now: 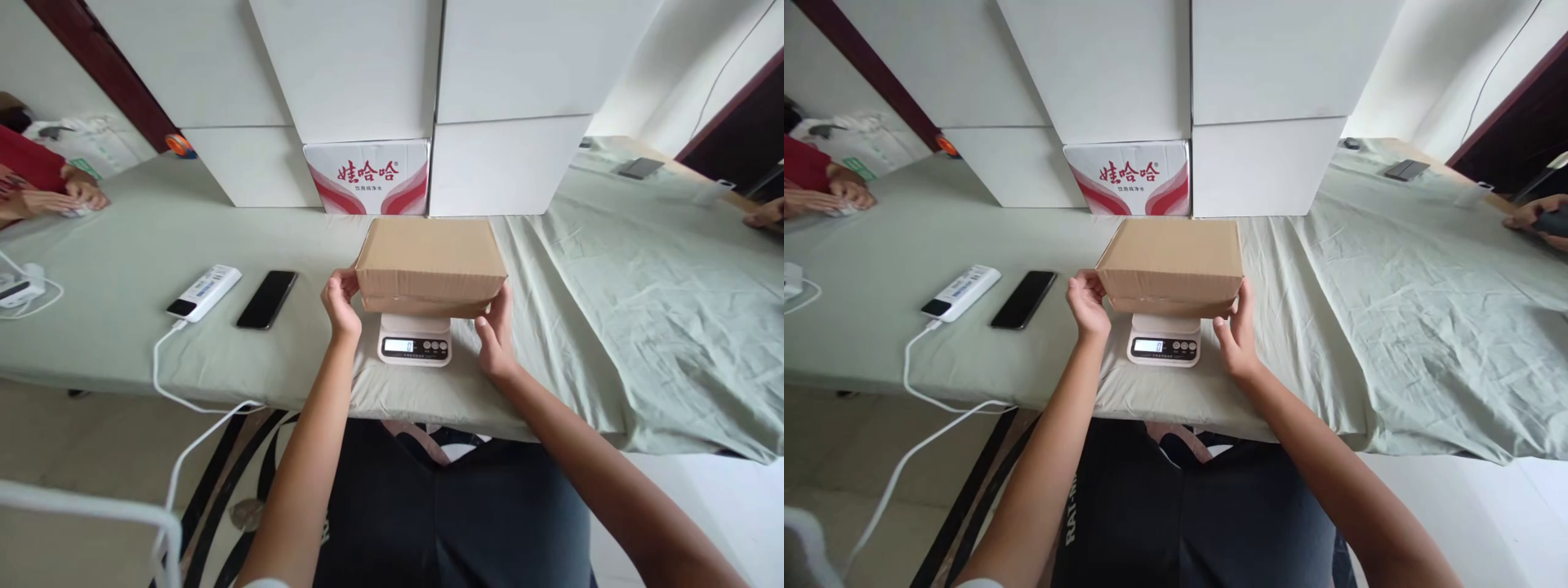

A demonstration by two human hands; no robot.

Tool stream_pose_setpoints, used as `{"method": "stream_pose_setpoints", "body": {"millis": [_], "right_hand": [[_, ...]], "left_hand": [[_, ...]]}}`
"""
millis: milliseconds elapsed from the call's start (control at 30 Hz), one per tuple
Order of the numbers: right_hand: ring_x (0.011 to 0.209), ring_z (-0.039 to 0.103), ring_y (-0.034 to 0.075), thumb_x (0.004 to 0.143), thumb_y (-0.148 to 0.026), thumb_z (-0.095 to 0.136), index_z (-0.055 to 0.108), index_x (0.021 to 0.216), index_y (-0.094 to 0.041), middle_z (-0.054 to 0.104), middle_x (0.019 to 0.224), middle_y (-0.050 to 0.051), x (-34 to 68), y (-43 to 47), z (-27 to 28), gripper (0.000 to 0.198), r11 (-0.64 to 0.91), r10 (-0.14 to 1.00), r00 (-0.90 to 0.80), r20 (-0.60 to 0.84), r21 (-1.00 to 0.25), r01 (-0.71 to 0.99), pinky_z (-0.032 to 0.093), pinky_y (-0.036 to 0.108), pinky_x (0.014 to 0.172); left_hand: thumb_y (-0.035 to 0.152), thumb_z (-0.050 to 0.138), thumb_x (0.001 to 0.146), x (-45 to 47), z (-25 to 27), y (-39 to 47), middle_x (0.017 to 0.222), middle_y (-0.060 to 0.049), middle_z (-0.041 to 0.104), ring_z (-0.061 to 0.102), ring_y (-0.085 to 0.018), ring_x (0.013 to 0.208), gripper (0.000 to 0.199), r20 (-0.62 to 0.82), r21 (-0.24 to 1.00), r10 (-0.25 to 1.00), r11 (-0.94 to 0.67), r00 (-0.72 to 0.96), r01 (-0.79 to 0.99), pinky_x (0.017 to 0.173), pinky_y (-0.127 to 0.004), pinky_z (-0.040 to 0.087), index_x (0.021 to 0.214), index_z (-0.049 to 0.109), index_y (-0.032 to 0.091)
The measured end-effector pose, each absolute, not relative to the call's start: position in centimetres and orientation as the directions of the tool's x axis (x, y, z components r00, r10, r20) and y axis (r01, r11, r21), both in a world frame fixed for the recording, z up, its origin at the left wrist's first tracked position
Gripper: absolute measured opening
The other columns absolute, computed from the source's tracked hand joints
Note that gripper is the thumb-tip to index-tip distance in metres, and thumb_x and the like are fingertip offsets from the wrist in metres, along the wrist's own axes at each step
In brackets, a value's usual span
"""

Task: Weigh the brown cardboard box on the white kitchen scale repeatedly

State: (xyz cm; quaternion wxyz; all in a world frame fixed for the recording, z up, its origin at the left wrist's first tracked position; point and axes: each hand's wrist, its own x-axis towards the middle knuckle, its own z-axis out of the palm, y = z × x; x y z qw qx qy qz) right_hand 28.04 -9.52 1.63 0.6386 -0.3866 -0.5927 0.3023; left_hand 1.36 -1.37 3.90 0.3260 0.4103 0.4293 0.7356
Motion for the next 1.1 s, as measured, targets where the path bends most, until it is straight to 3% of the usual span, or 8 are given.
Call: {"method": "stream_pose_setpoints", "body": {"millis": [100, 400, 533, 633, 767, 900, 1033, 1100], "right_hand": [[0.177, 0.031, 0.037, 0.098, -0.073, 0.069, 0.038, 0.173, -0.046, 0.039, 0.184, 0.004, 27.9, -9.2, 1.5, 0.085, 0.518, 0.851, 0.079, 0.519, -0.855, 0.034, 0.040, 0.069, 0.141], [0.173, 0.038, 0.036, 0.098, -0.070, 0.068, 0.043, 0.164, -0.045, 0.047, 0.176, 0.006, 27.5, -9.3, 2.0, 0.074, 0.527, 0.846, 0.086, 0.526, -0.850, 0.020, 0.039, 0.068, 0.140], [0.158, 0.055, 0.034, 0.097, -0.066, 0.059, 0.058, 0.131, -0.040, 0.059, 0.154, 0.005, 29.3, -8.3, 2.5, 0.043, 0.544, 0.739, 0.430, 0.518, -0.836, 0.072, 0.047, 0.067, 0.132], [0.130, 0.069, 0.028, 0.093, -0.051, 0.058, 0.051, 0.105, -0.034, 0.062, 0.125, 0.003, 32.5, -6.5, 2.1, 0.022, 0.502, 0.585, 0.731, 0.352, -0.865, 0.015, 0.058, 0.058, 0.114], [0.092, 0.067, 0.021, 0.087, -0.047, 0.058, 0.041, 0.093, -0.031, 0.053, 0.103, 0.000, 35.9, -4.5, 0.3, 0.024, 0.404, 0.578, 0.814, 0.065, -0.889, -0.215, 0.062, 0.044, 0.087], [0.080, 0.063, 0.016, 0.085, -0.048, 0.064, 0.040, 0.088, -0.029, 0.050, 0.095, -0.003, 36.3, -4.0, -0.5, 0.031, 0.395, 0.635, 0.769, 0.074, -0.887, -0.240, 0.059, 0.035, 0.074], [0.081, 0.070, 0.017, 0.083, -0.047, 0.075, 0.045, 0.088, -0.030, 0.059, 0.090, -0.004, 34.3, -4.7, 1.3, 0.035, 0.375, 0.731, 0.672, 0.117, -0.892, -0.252, 0.062, 0.035, 0.078], [0.104, 0.078, 0.023, 0.086, -0.054, 0.076, 0.058, 0.098, -0.032, 0.073, 0.104, 0.000, 32.7, -5.4, 2.6, 0.031, 0.325, 0.853, 0.491, 0.175, -0.915, -0.239, 0.065, 0.043, 0.094]], "left_hand": [[0.102, 0.042, 0.089, 1.0, 3.6, -0.8, 0.091, -0.012, 0.081, 0.083, -0.028, 0.097, 0.085, 0.300, 0.904, 0.803, -0.411, -0.515, -0.114, 0.078, -0.036, 0.062, 0.088, 0.073, 0.023], [0.085, 0.039, 0.098, 0.8, 3.7, -0.9, 0.117, -0.017, 0.085, 0.081, -0.031, 0.120, 0.073, 0.290, 0.905, 0.790, -0.409, -0.540, -0.113, 0.082, -0.033, 0.059, 0.100, 0.077, 0.022], [0.069, 0.031, 0.107, -0.7, 4.2, -0.6, 0.160, -0.014, 0.071, 0.066, -0.030, 0.148, 0.060, 0.319, 0.890, 0.662, -0.454, -0.679, -0.025, 0.104, -0.040, 0.060, 0.130, 0.069, 0.029], [0.057, 0.023, 0.112, -1.6, 4.1, -0.2, 0.171, -0.012, 0.060, 0.057, -0.030, 0.156, 0.053, 0.218, 0.925, 0.562, -0.379, -0.798, -0.014, 0.119, -0.047, 0.054, 0.138, 0.060, 0.030], [0.052, 0.025, 0.113, -1.7, 3.3, 0.7, 0.149, -0.012, 0.065, 0.059, -0.026, 0.145, 0.044, 0.170, 0.957, 0.558, -0.290, -0.812, 0.002, 0.116, -0.042, 0.053, 0.126, 0.059, 0.028], [0.063, 0.032, 0.109, -1.5, 2.4, 2.2, 0.106, -0.005, 0.063, 0.067, -0.021, 0.104, 0.047, 0.209, 0.930, 0.603, -0.367, -0.770, -0.035, 0.086, -0.032, 0.053, 0.106, 0.061, 0.026], [0.068, 0.057, 0.099, -0.5, 2.3, 2.7, 0.071, 0.004, 0.046, 0.048, -0.014, 0.063, 0.049, 0.148, 0.932, 0.779, -0.316, -0.609, -0.178, 0.060, -0.028, 0.037, 0.076, 0.054, 0.025], [0.064, 0.069, 0.093, 0.1, 2.4, 2.3, 0.066, 0.005, 0.043, 0.045, -0.014, 0.059, 0.050, 0.135, 0.938, 0.851, -0.274, -0.507, -0.210, 0.058, -0.028, 0.035, 0.069, 0.049, 0.025]]}}
